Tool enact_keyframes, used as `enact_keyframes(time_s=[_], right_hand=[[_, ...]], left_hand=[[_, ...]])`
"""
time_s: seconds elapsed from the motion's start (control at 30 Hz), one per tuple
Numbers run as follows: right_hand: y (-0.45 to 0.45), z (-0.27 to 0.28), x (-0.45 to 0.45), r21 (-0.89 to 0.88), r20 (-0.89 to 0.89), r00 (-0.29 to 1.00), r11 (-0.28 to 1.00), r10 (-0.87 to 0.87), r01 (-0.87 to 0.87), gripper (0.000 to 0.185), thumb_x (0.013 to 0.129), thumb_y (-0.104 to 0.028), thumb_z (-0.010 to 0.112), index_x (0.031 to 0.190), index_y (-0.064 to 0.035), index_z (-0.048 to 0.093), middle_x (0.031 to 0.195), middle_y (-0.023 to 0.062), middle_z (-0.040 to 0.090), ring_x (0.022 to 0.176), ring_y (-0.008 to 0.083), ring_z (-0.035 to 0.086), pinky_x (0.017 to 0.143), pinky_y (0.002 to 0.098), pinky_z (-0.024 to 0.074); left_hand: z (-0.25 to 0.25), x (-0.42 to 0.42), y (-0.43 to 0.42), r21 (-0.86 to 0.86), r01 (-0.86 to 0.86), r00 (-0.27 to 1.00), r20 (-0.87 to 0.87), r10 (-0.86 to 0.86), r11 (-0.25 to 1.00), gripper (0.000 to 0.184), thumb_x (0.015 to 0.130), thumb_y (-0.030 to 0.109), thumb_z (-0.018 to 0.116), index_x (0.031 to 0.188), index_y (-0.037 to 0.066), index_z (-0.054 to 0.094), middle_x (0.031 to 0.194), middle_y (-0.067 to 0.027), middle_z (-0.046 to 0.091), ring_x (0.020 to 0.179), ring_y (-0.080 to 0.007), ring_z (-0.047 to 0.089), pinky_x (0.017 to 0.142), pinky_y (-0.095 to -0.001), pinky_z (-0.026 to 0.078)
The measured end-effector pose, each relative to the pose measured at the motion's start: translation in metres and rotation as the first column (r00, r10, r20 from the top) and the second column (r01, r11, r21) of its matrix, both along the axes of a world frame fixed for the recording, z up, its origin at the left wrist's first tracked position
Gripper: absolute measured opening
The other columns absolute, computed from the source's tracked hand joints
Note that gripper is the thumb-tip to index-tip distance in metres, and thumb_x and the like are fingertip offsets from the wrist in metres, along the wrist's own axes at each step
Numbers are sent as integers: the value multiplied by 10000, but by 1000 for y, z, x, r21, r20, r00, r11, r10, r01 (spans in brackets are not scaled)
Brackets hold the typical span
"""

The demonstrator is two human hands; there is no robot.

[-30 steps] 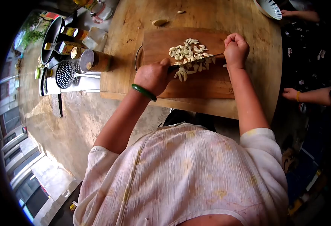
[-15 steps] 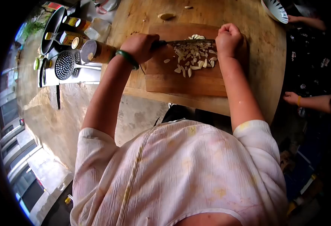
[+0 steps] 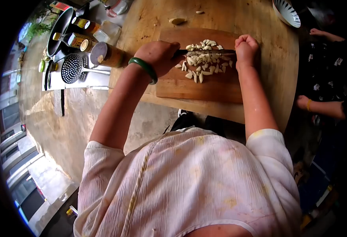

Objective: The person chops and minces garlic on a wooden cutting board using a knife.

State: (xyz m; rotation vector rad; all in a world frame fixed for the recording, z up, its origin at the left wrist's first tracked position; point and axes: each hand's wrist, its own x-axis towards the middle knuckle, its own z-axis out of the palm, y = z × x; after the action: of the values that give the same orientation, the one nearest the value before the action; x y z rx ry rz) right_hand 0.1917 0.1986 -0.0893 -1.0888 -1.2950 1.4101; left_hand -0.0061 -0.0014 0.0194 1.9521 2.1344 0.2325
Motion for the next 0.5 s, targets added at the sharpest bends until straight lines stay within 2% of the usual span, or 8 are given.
enact_keyframes(time_s=[0.07,0.13,0.2,0.27,0.3,0.4,0.47,0.5], right_hand=[[-8,-4,10,-118,-44,999,993,10,-15,214,772,38,419,669,-48,585,608,3,559,591,121,537,555,275,442],[-13,1,6,147,265,964,989,-6,-34,182,755,40,446,672,-48,581,606,13,563,593,129,545,562,281,455],[-14,-3,5,162,198,980,986,1,-33,152,743,32,471,672,-46,580,596,14,553,594,130,542,560,281,451],[-14,-17,14,190,164,986,981,7,-38,160,747,34,465,666,-50,576,603,15,555,593,129,535,557,275,440],[-15,-14,20,8,72,997,1000,22,-22,186,745,51,446,659,-57,571,613,14,558,588,123,522,552,265,423],[-14,2,25,-106,-60,998,994,26,-32,196,741,55,436,653,-62,567,620,13,562,586,119,517,554,263,414],[-18,5,33,-114,-52,997,991,58,-64,197,741,55,428,659,-62,564,622,8,558,585,112,508,545,260,402],[-22,5,33,-15,63,996,998,62,-62,202,741,60,422,662,-63,561,624,8,555,582,109,500,538,257,391]], left_hand=[[-8,12,-9,-57,-8,999,-32,6,998,348,923,450,582,883,106,607,757,-159,655,710,-387,634,618,-499,483],[-33,16,-22,-57,-136,991,-10,135,989,338,933,427,569,892,93,597,779,-166,657,743,-388,635,643,-494,489],[-40,10,-25,-15,-134,991,24,134,991,333,943,413,556,892,86,592,791,-170,657,760,-390,634,659,-494,490],[-30,7,-22,-15,-14,999,34,15,1000,321,947,401,552,892,87,594,787,-168,656,754,-392,632,654,-497,490],[-18,14,-18,-45,-20,999,30,21,999,318,950,396,542,897,86,594,788,-170,655,755,-392,633,654,-498,490],[18,35,-17,-72,-54,997,-67,49,996,326,955,401,530,899,85,591,790,-170,655,754,-388,634,651,-496,493],[5,48,-24,-85,-77,994,-80,70,993,333,959,410,520,902,90,589,764,-169,651,728,-386,637,634,-499,496],[-20,49,-33,-67,-118,992,-55,114,991,331,959,411,521,899,92,589,748,-169,649,712,-387,636,624,-502,494]])
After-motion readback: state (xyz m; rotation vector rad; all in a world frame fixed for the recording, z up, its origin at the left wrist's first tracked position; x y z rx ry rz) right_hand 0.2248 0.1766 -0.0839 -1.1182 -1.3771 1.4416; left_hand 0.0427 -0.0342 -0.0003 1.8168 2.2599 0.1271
